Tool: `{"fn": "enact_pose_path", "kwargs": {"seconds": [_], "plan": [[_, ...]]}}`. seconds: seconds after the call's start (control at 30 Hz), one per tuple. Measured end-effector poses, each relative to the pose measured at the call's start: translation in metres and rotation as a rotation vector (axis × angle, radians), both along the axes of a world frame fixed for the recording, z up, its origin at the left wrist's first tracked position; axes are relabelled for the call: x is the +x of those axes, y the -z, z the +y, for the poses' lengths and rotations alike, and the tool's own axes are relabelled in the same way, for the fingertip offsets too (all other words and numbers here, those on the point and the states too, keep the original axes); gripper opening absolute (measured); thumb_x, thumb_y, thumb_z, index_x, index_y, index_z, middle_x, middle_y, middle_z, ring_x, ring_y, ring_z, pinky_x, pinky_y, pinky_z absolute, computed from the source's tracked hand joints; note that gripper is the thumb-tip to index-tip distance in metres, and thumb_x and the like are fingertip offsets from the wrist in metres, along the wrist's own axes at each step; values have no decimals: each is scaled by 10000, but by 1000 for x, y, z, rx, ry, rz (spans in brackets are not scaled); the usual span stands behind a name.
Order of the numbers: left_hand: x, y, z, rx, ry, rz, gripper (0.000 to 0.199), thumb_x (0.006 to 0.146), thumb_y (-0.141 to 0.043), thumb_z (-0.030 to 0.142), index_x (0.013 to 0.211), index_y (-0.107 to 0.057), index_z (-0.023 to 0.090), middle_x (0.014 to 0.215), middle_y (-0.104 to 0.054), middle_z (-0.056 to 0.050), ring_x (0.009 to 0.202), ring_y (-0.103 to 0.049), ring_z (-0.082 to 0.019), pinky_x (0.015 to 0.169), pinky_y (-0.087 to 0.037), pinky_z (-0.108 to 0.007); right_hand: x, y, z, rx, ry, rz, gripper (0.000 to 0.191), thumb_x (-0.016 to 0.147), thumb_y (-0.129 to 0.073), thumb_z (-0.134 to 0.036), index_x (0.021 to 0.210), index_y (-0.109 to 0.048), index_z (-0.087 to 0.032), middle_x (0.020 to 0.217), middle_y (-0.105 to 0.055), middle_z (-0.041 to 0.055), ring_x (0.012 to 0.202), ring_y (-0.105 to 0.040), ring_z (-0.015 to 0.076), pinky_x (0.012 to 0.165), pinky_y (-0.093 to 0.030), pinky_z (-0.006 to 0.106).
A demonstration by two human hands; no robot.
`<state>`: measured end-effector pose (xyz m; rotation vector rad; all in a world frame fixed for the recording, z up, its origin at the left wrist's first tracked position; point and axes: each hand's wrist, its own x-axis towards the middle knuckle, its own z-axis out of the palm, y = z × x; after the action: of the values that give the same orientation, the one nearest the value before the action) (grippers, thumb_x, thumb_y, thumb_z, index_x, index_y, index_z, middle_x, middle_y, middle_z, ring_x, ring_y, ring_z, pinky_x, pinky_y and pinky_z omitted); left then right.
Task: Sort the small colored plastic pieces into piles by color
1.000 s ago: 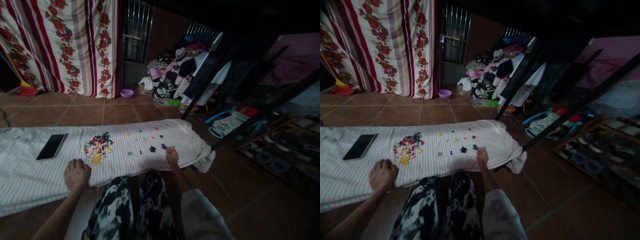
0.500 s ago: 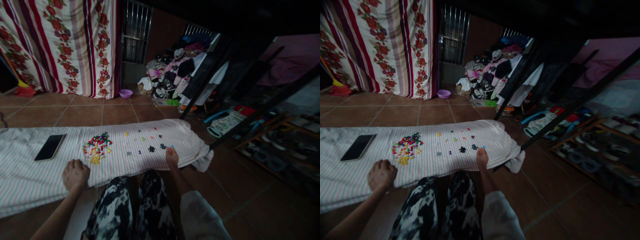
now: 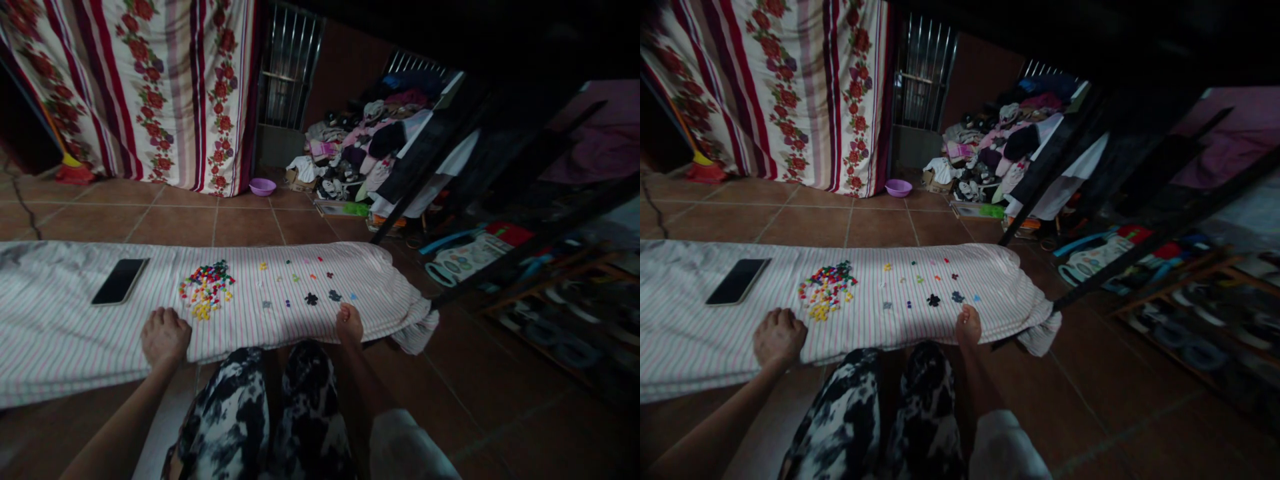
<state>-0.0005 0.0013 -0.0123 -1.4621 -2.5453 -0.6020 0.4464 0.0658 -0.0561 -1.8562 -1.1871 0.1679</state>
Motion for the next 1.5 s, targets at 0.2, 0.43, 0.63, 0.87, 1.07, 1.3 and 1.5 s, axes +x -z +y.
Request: {"fn": "enact_pose_path", "kwargs": {"seconds": [0.2, 0.43, 0.63, 0.87, 1.07, 1.3, 1.5], "plan": [[-3, 9, 3, 51, -4, -11, 388, 832, -417, 221, 1137, -605, 70, 1256, -582, -220, 1241, -474, -306, 1033, -343, -448, -22, -7, 5, 105, -26, 17, 499, 748, -434, -357, 1165, -598, -137, 1067, -658, 151, 934, -605, 252, 791, -503, 372], [-5, 16, 5, 84, 3, -28, 403, 813, -443, 189, 1167, -606, 84, 1281, -577, -213, 1267, -460, -312, 1051, -335, -472, -96, -36, 14, 230, -419, -59, 360, 826, -419, -347, 985, -693, -176, 1049, -650, 134, 987, -599, 241, 846, -529, 403], [-3, 12, 4, 45, 7, -32, 392, 827, -434, 185, 1155, -617, 71, 1294, -572, -225, 1272, -462, -323, 1045, -354, -474, -176, -53, 19, 209, -730, -93, 330, 867, -447, -298, 1034, -713, -198, 1097, -661, 117, 1019, -605, 229, 801, -544, 358], [-2, 10, 5, 69, 1, -48, 385, 831, -426, 180, 1147, -618, 75, 1299, -577, -220, 1297, -455, -318, 1057, -350, -471, -268, -67, 43, 77, -1033, -309, 316, 900, -474, -194, 1109, -706, -239, 1085, -696, 61, 1036, -562, 224, 957, -452, 377], [-2, 14, 7, 93, -4, -43, 391, 841, -416, 176, 1161, -615, 72, 1296, -584, -216, 1294, -469, -319, 1062, -352, -469, -341, -67, 62, -50, -1183, -461, 307, 887, -501, -128, 1077, -722, -228, 1116, -687, 47, 1039, -555, 201, 946, -427, 321], [-3, 18, 8, 91, 1, -37, 409, 857, -393, 165, 1188, -605, 54, 1310, -577, -223, 1306, -463, -327, 1063, -362, -474, -402, -71, 83, -170, -1215, -605, 280, 905, -502, -148, 1069, -716, -225, 1057, -713, 48, 1018, -585, 179, 917, -403, 277], [-4, 23, 11, 109, -12, 35, 393, 846, -414, 164, 1170, -621, 84, 1286, -603, -199, 1284, -494, -317, 1048, -385, -462, -424, -75, 91, -255, -1179, -755, 313, 917, -450, -140, 1050, -724, -211, 1020, -726, 84, 982, -599, 194, 858, -413, 286]]}}
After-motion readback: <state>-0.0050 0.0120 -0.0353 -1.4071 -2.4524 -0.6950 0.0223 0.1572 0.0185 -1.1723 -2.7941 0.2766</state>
